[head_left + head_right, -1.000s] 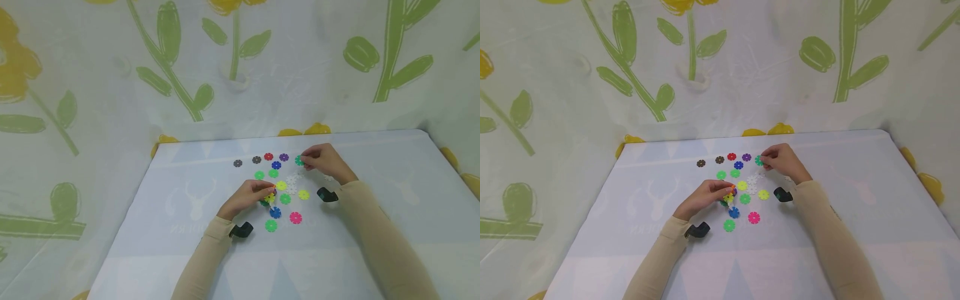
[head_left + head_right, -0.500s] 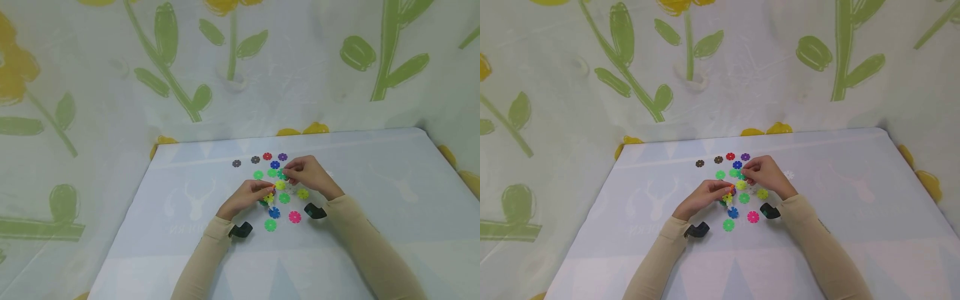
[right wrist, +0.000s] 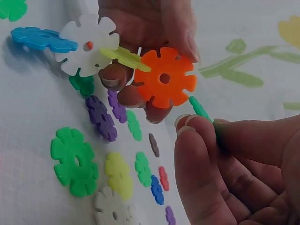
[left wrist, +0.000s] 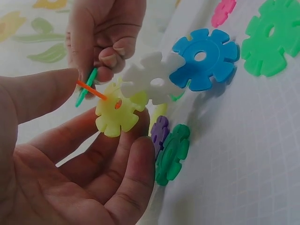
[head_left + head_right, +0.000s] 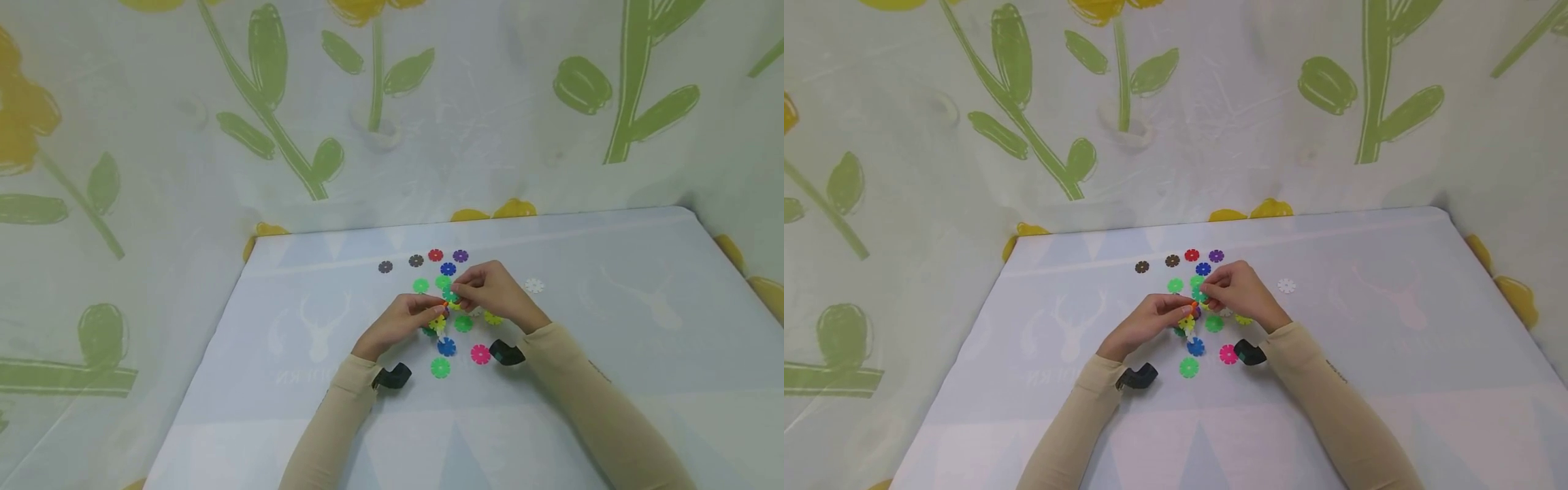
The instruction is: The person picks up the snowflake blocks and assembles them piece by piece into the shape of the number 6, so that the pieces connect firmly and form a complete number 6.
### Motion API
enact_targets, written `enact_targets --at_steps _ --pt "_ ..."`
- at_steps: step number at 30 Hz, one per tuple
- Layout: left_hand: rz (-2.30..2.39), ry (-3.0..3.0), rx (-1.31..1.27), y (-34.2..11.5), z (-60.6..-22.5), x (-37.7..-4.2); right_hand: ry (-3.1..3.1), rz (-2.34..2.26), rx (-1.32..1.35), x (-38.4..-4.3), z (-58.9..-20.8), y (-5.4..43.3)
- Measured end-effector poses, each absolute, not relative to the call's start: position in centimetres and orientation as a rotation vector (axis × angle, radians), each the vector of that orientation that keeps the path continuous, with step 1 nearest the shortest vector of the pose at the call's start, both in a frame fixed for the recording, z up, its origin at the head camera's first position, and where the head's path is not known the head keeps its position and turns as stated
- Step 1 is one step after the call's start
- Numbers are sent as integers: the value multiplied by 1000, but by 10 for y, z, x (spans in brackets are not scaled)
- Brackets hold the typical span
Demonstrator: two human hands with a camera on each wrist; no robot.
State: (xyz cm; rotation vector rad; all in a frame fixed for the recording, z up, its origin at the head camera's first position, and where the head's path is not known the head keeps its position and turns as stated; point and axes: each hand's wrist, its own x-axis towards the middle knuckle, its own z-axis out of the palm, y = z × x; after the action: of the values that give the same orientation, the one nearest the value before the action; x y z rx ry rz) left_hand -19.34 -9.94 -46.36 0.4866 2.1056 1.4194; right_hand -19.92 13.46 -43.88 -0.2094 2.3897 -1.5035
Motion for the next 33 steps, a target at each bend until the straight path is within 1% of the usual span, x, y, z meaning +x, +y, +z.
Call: enact_targets --at_steps 9,18,26,33 --pt "1421 2121 491 -99 -463 -193 2377 -1497 -225 -198 -439 134" --pt "1439 2133 494 -100 -462 -193 2400 -1486 -323 -196 -440 132" --pt "1466 2176 524 -96 -464 -193 2434 -1478 -284 -194 -441 129" --pt "1455 2222 548 -94 -462 -189 2439 -1518 -317 -191 -439 124"
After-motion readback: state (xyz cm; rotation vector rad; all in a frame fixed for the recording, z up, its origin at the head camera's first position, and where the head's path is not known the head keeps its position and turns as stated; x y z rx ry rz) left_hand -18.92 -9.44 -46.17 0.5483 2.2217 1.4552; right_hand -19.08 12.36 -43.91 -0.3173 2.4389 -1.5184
